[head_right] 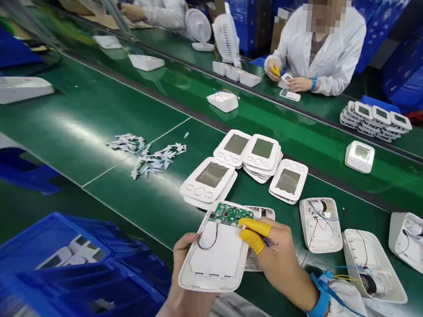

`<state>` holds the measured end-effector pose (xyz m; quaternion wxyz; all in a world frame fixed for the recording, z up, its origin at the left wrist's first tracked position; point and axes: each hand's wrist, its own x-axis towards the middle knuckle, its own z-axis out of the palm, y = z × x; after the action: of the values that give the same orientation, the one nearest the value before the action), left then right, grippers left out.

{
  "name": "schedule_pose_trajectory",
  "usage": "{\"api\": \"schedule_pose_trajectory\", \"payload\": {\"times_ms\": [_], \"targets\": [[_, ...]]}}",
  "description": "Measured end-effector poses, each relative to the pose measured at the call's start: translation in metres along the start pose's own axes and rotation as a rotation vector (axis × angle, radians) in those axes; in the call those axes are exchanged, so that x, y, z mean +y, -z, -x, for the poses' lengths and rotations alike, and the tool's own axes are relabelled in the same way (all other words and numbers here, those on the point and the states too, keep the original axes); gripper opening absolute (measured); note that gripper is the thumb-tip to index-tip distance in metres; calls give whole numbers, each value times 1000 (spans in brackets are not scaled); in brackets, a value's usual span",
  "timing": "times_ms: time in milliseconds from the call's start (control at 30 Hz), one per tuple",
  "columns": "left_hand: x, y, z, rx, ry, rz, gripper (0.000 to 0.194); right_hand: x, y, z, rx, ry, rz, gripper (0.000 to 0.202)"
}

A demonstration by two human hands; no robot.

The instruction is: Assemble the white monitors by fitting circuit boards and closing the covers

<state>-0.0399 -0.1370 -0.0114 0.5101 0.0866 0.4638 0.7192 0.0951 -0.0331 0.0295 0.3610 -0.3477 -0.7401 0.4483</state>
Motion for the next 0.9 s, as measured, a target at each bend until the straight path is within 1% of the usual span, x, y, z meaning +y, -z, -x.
{"api": "schedule_pose_trajectory", "payload": {"times_ms": [33, 67, 100, 133, 167, 233, 267, 300, 367, 400, 467, 567, 633, 700, 800, 900], "targets": [[6, -1, 1, -32, 35, 68, 55, 1, 3, 1, 9, 19, -2, 19], [12, -3, 2, -75, 75, 81, 47, 2, 5, 1, 8, 40, -5, 17], [19, -5, 3, -101, 105, 48, 41, 3, 8, 2, -3, 59, -8, 16], [25, -8, 3, -104, 122, 6, 41, 5, 9, 2, -22, 71, -6, 15], [29, -10, 3, -98, 137, -40, 45, 6, 11, 2, -44, 77, 1, 14], [32, -12, 2, -94, 162, -120, 68, 7, 12, 3, -80, 79, 24, 13], [31, -11, 1, -116, 177, -159, 73, 8, 12, 3, -93, 82, 33, 12], [29, -9, -1, -145, 187, -200, 69, 9, 12, 4, -100, 88, 38, 12], [23, -3, -3, -188, 186, -278, 47, 10, 13, 4, -101, 109, 43, 10], [19, 0, -5, -185, 173, -308, 39, 10, 14, 5, -100, 120, 50, 9], [14, 3, -6, -137, 115, -355, 33, 10, 14, 7, -95, 159, 89, 11], [11, 0, -6, -76, -49, -504, 29, 8, 14, 10, -103, 235, 188, 22], [12, -6, -6, -74, -173, -659, 26, 5, 14, 11, -105, 265, 245, 24], [14, -11, -5, -96, -272, -794, 22, 2, 13, 12, -96, 281, 290, 22], [17, -17, -5, -113, -348, -895, 22, 1, 12, 14, -67, 313, 345, 20], [18, -19, -5, -104, -369, -919, 21, 1, 13, 15, -15, 421, 402, 21]]}}
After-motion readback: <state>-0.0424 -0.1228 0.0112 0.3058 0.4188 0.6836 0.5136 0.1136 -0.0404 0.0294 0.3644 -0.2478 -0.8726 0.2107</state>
